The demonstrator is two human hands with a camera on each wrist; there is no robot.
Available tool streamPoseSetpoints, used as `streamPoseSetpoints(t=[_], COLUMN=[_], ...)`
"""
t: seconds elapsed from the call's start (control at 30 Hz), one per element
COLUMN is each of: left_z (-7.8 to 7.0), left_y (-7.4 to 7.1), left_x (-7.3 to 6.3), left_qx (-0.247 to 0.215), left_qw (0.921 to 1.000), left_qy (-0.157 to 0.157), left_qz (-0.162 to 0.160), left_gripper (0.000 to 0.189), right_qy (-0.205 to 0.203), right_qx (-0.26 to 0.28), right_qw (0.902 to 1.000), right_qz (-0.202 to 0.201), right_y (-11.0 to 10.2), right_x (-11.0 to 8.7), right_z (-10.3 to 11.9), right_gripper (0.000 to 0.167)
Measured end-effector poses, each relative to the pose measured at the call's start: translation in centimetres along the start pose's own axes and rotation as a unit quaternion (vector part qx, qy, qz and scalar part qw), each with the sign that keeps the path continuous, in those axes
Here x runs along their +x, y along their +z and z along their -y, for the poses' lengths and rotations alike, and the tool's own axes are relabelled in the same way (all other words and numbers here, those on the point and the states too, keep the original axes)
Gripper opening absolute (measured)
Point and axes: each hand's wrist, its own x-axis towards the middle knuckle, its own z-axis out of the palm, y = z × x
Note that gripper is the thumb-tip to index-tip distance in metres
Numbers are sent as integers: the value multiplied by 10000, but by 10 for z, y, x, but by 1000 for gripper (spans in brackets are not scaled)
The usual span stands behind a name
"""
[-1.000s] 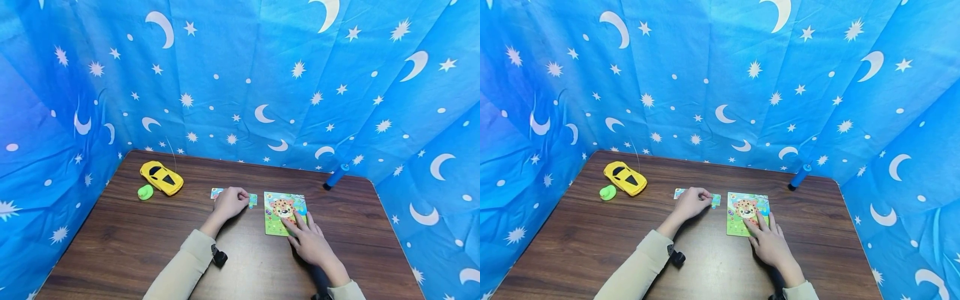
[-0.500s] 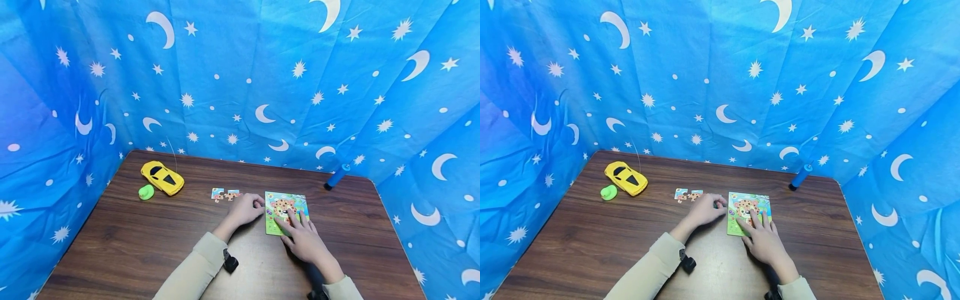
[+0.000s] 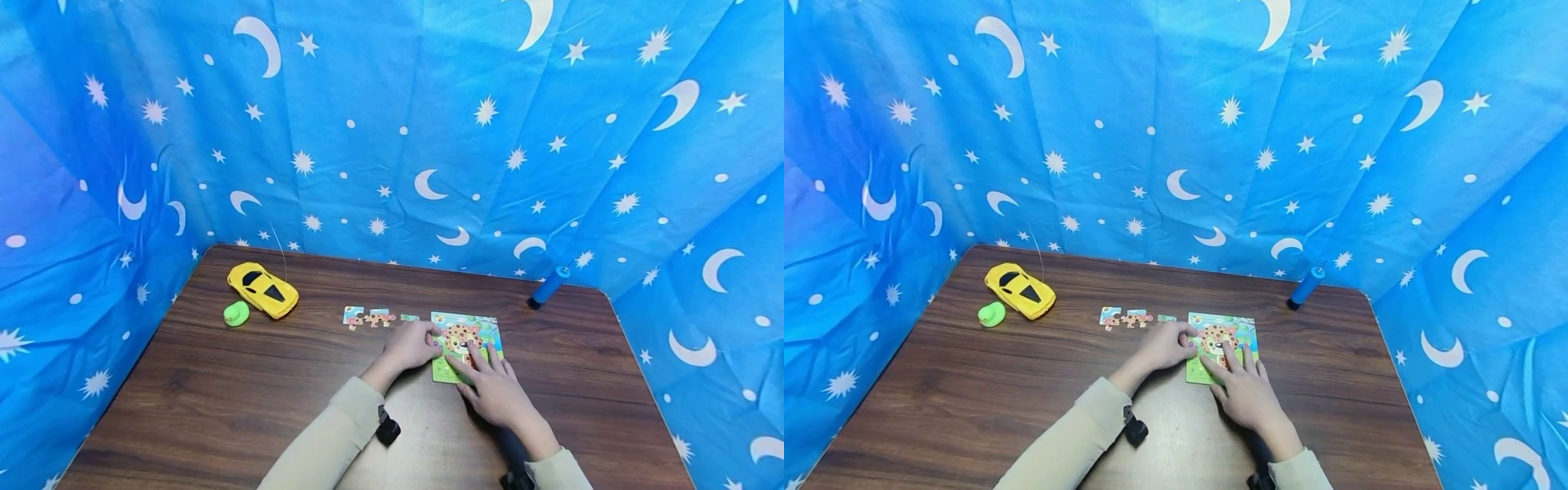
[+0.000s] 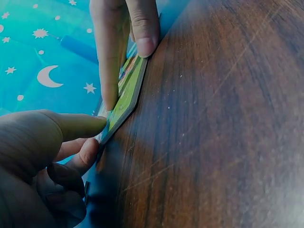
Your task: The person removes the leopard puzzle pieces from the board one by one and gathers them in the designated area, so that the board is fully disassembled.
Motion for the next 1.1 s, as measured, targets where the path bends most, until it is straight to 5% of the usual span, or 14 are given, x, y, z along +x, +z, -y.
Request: streamPoseSetpoints(t=[0.4, 1.1], left_z=[-5, -4], left_y=[4, 6], left_x=[2, 4], left_qx=[275, 270], left_qw=[9993, 9995], left_qy=[-233, -172], left_qz=[61, 64], left_gripper=[32, 28], right_qy=[-127, -445], right_qx=[12, 91], right_qw=[9998, 9980], right_qz=[-151, -449], right_y=[1, 3], right_x=[-2, -4], right_z=[1, 1], right_gripper=[53, 43])
